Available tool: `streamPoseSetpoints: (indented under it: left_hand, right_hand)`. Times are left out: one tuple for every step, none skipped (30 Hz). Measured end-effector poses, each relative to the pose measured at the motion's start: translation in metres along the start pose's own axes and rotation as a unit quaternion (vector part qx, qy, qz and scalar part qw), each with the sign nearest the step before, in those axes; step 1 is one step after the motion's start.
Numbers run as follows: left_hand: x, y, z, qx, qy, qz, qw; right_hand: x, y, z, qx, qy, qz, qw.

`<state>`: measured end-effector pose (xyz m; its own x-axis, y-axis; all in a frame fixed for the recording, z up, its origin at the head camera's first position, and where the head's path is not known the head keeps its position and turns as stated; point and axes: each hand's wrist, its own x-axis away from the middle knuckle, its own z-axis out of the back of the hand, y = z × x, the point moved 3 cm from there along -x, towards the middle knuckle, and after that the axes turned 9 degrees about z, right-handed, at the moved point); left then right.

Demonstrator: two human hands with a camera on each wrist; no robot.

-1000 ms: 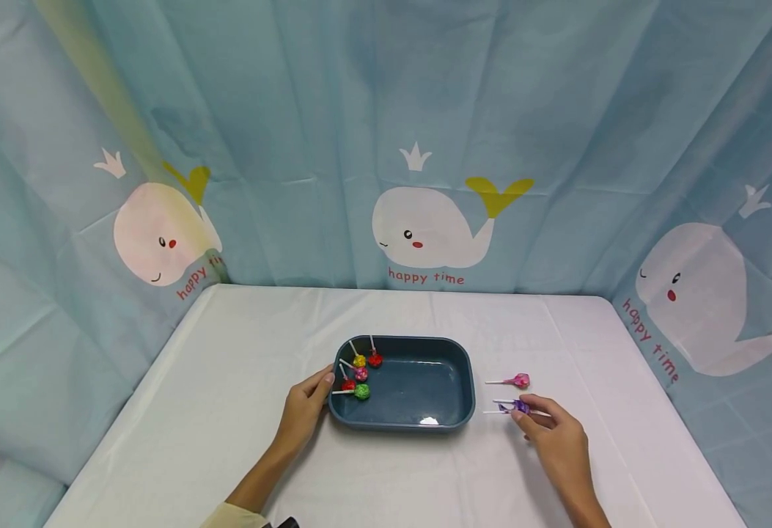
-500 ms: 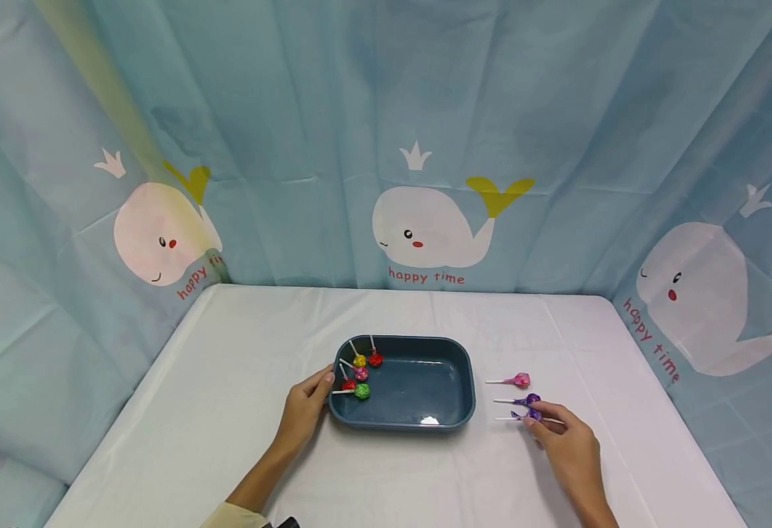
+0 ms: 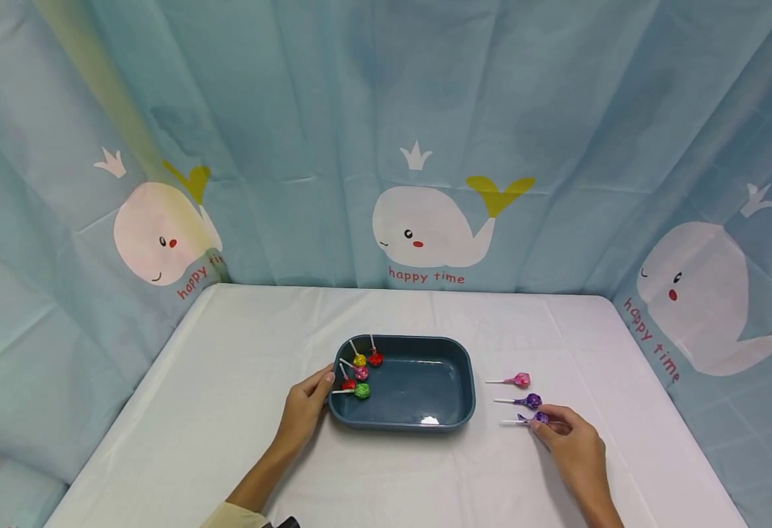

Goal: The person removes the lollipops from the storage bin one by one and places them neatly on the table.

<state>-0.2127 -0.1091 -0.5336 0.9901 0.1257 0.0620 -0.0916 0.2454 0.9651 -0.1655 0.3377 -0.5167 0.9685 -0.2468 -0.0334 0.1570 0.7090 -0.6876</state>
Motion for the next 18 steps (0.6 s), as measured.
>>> streamPoseSetpoints:
  left_hand:
    - [0.0003,0.0002,0.0002,0.001,-0.001,-0.001,1.0000]
    - [0.0003,0.0002,0.0002,0.001,-0.001,-0.001,1.0000]
    - [0.0000,0.0001,0.0002,0.001,0.000,-0.001,1.0000]
    - [-0.0001,-0.0001,0.0002,0.002,0.000,-0.001,1.0000]
    - [-0.0004,-0.0003,0.0001,0.002,-0.001,-0.001,1.0000]
    - [-0.0005,-0.0005,0.0002,0.002,-0.001,-0.002,1.0000]
    - [-0.0008,-0.0009,0.0000,0.003,-0.001,-0.002,1.0000]
    - [-0.0008,-0.0009,0.0001,0.003,-0.001,-0.002,1.0000]
    - [-0.0012,-0.0012,-0.0001,0.004,-0.001,-0.002,1.0000]
    - [-0.0013,-0.0013,-0.0001,0.005,-0.002,-0.002,1.0000]
    - [-0.0016,-0.0015,-0.0003,0.005,-0.001,-0.002,1.0000]
    - [-0.0014,-0.0013,-0.0002,0.004,-0.001,-0.002,1.0000]
    - [-0.0014,-0.0013,-0.0003,0.004,-0.001,-0.002,1.0000]
    - [-0.0012,-0.0012,-0.0002,0.004,-0.001,-0.003,1.0000]
    - [-0.0013,-0.0012,-0.0002,0.003,0.000,-0.004,1.0000]
    - [-0.0013,-0.0011,-0.0002,0.003,0.000,-0.004,1.0000]
    - [-0.0012,-0.0010,-0.0002,0.003,0.000,-0.004,1.0000]
    - [-0.0011,-0.0009,-0.0002,0.003,0.000,-0.003,1.0000]
  right_hand:
    - [-0.0005,0.0003,-0.0003,0.001,-0.001,0.001,1.0000]
    - [-0.0008,0.0004,-0.0005,0.003,0.000,0.002,1.0000]
    - [-0.0013,0.0005,-0.0009,0.004,0.001,0.002,1.0000]
    - [-0.0015,0.0011,-0.0015,0.007,0.001,0.000,1.0000]
    - [-0.0017,0.0012,-0.0020,0.006,0.001,0.001,1.0000]
    - [-0.0017,0.0012,-0.0024,0.006,0.002,0.002,1.0000]
    - [-0.0019,0.0015,-0.0029,0.006,0.001,0.001,1.0000]
    - [-0.0018,0.0015,-0.0031,0.006,0.001,0.001,1.0000]
    - [-0.0018,0.0018,-0.0033,0.006,0.001,0.000,1.0000]
    - [-0.0018,0.0019,-0.0035,0.006,0.001,-0.001,1.0000]
    - [-0.0018,0.0017,-0.0034,0.005,0.003,0.000,1.0000]
    - [-0.0018,0.0017,-0.0034,0.006,0.003,-0.001,1.0000]
    - [-0.0017,0.0017,-0.0033,0.006,0.004,-0.001,1.0000]
    - [-0.0016,0.0015,-0.0031,0.006,0.006,-0.002,1.0000]
    - [-0.0013,0.0015,-0.0031,0.006,0.007,-0.003,1.0000]
    - [-0.0010,0.0013,-0.0027,0.006,0.009,-0.003,0.9999]
    - [-0.0007,0.0010,-0.0024,0.007,0.010,-0.003,0.9999]
    - [-0.0004,0.0006,-0.0018,0.006,0.011,-0.002,0.9999]
